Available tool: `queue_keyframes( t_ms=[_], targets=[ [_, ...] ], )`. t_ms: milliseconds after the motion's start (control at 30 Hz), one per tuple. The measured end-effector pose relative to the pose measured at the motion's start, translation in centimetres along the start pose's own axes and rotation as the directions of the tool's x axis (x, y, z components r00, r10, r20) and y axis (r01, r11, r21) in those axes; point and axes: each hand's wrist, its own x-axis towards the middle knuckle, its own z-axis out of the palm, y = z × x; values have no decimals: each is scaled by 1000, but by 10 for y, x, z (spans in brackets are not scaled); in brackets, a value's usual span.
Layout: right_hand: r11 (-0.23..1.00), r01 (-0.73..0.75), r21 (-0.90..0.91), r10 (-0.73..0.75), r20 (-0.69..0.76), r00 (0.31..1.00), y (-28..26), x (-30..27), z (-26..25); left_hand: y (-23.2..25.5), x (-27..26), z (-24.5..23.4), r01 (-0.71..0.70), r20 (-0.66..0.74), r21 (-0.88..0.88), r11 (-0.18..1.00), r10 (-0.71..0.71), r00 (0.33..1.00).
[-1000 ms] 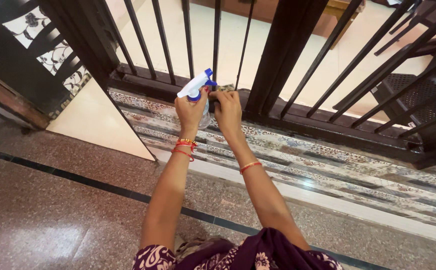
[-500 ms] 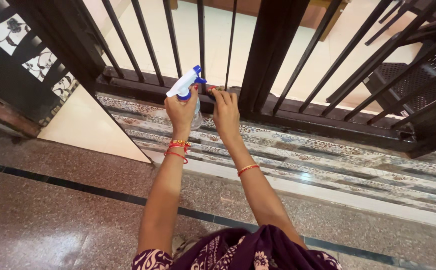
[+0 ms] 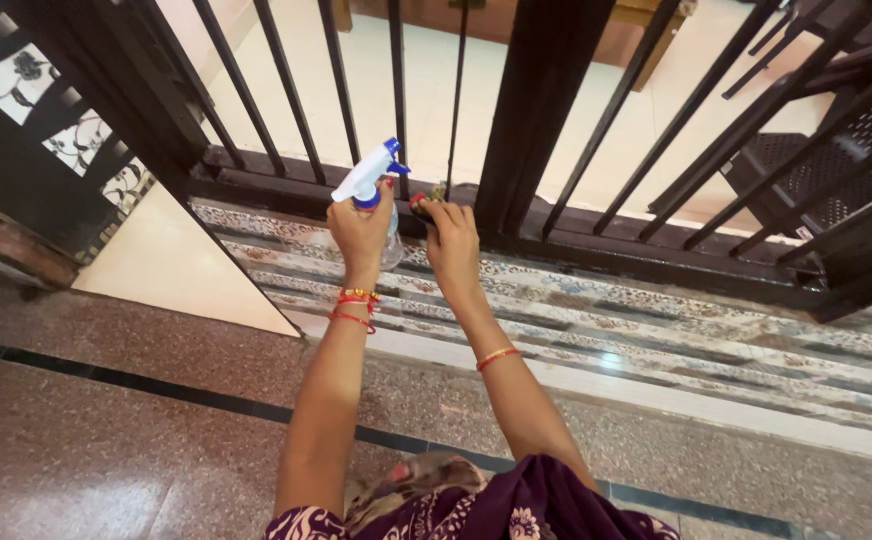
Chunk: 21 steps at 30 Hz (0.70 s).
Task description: The person sprays cleaning liquid from a bottle onto the bars of a metal gate and wipes them with a cloth.
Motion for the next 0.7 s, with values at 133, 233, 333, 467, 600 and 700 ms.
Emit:
queue_keyframes(
  t_ms=[133, 233, 333, 467, 600, 700],
  targets=[
    [1000, -21, 1, 21, -31, 999, -4, 2, 4, 6, 0, -3, 60, 36, 26, 998, -61, 997],
    [999, -33, -11, 33, -41, 999, -4, 1, 7, 9, 0, -6, 26, 49, 23, 999, -27, 998],
    [999, -42, -29, 40, -64, 997, -6, 1, 10, 9, 2, -8, -15, 69, 13, 1000, 14, 998],
    [997, -45, -69, 39, -84, 996, -8, -1, 16, 7, 6, -9, 26, 123, 12, 1000, -27, 992],
    [993, -68, -95, 57, -107, 993, -8, 1, 20, 9, 3, -15, 37, 127, -10, 999, -35, 991],
    [991, -97, -95, 86, -118, 989, -10, 1, 21, 8, 3, -20, 35, 133, -63, 997, -27, 991]
  ],
)
